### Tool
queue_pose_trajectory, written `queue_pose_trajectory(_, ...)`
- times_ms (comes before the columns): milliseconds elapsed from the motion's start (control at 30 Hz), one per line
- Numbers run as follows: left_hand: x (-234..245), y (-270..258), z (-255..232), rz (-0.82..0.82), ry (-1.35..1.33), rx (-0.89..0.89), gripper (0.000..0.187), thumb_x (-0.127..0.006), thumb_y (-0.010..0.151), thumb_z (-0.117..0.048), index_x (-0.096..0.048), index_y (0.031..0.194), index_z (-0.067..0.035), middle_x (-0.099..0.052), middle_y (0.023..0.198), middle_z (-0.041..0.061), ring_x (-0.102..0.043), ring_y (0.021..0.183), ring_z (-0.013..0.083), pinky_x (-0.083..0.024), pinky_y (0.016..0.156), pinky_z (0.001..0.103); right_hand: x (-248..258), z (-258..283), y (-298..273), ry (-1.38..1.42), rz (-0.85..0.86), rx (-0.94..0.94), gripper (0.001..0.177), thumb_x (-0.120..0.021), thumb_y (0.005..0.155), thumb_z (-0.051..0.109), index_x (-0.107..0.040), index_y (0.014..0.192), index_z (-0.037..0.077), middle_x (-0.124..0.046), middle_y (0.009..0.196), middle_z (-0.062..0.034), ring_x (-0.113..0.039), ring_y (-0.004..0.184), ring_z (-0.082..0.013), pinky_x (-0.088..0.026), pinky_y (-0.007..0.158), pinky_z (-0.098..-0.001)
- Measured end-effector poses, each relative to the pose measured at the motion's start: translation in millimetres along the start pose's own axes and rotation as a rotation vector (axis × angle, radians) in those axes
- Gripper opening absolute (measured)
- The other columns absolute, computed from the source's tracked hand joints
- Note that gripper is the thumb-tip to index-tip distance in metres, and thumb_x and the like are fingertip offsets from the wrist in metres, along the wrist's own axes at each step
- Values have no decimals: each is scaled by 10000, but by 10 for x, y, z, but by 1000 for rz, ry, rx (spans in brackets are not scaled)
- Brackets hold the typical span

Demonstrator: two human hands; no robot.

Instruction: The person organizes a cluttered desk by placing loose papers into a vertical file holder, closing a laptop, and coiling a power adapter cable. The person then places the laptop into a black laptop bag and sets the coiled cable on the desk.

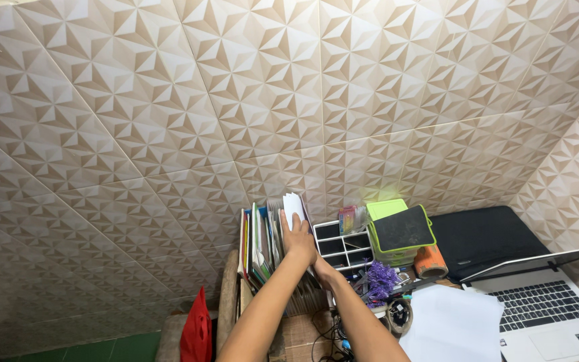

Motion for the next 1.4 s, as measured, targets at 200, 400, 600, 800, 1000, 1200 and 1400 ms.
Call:
queue_pose_trajectory(200, -28, -42, -16, 34, -11, -13, 540, -605, 946, -394, -605, 1434, -162, -215, 1699, 85, 25, 1583, 408, 183, 1116, 754, 20, 7, 25, 21, -85, -15, 912, -199, 920, 766, -203, 1646, 215, -229, 1698, -90, -224, 1551, -259, -262, 1217, -486)
queue_pose_trajectory(400, 25, -38, -72, 7, 108, -13, 557, -566, 987, -424, -570, 1468, -145, -196, 1701, 110, 10, 1573, 427, 184, 1091, 746, -6, 130, -222, -88, -106, 426, 764, -383, 1014, 544, -423, 1553, 3, -488, 1592, -212, -434, 1461, -295, -344, 1174, -406)
queue_pose_trajectory(600, -162, -236, -452, 52, 229, -137, 478, -447, 1060, -393, -591, 1457, -170, -305, 1672, 161, -88, 1583, 412, 187, 1123, 720, -53, -305, -554, -195, -170, 393, 701, -384, 1043, 467, -290, 1584, 31, -367, 1618, -155, -342, 1479, -231, -300, 1204, -372)
queue_pose_trajectory(800, -214, -240, -427, 35, 273, -134, 485, -406, 1085, -368, -546, 1486, -135, -325, 1652, 165, -147, 1562, 417, 189, 1105, 754, -75, -251, -589, -206, -101, 446, 710, -325, 1054, 489, -229, 1602, 48, -297, 1658, -133, -254, 1524, -224, -242, 1228, -354)
queue_pose_trajectory(1000, -149, -282, -376, 26, 181, -85, 479, -405, 1064, -341, -520, 1488, -149, -261, 1675, 101, -94, 1577, 365, 205, 1106, 747, -120, -80, -961, -196, -78, 478, 703, -261, 1063, 490, -250, 1610, 49, -286, 1671, -123, -231, 1542, -216, -188, 1241, -347)
queue_pose_trajectory(1200, 69, -842, -664, -325, -58, -53, 508, -498, 989, -266, -538, 1450, -57, -349, 1625, 124, -151, 1552, 337, 147, 1163, 696, 108, -179, -1616, -382, -178, 577, 444, -518, 1022, 272, -585, 1365, -2, -707, 1318, -150, -634, 1226, -211, -481, 1051, -340)
queue_pose_trajectory(1400, -470, -1292, -1761, -486, -946, -255, 446, -617, 942, -203, -620, 1354, -33, -482, 1524, 224, -381, 1446, 407, -202, 1209, 558, 1154, -817, -2512, -303, -438, 476, 313, -674, 907, 153, -701, 1191, 25, -802, 968, -72, -702, 857, -123, -567, 782, -294)
Point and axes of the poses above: each hand's wrist, its own y-axis towards the middle knuckle, its own x-axis out of the back of the hand, z = x × y, the point moved 7 cm from there along y, towards the middle knuckle
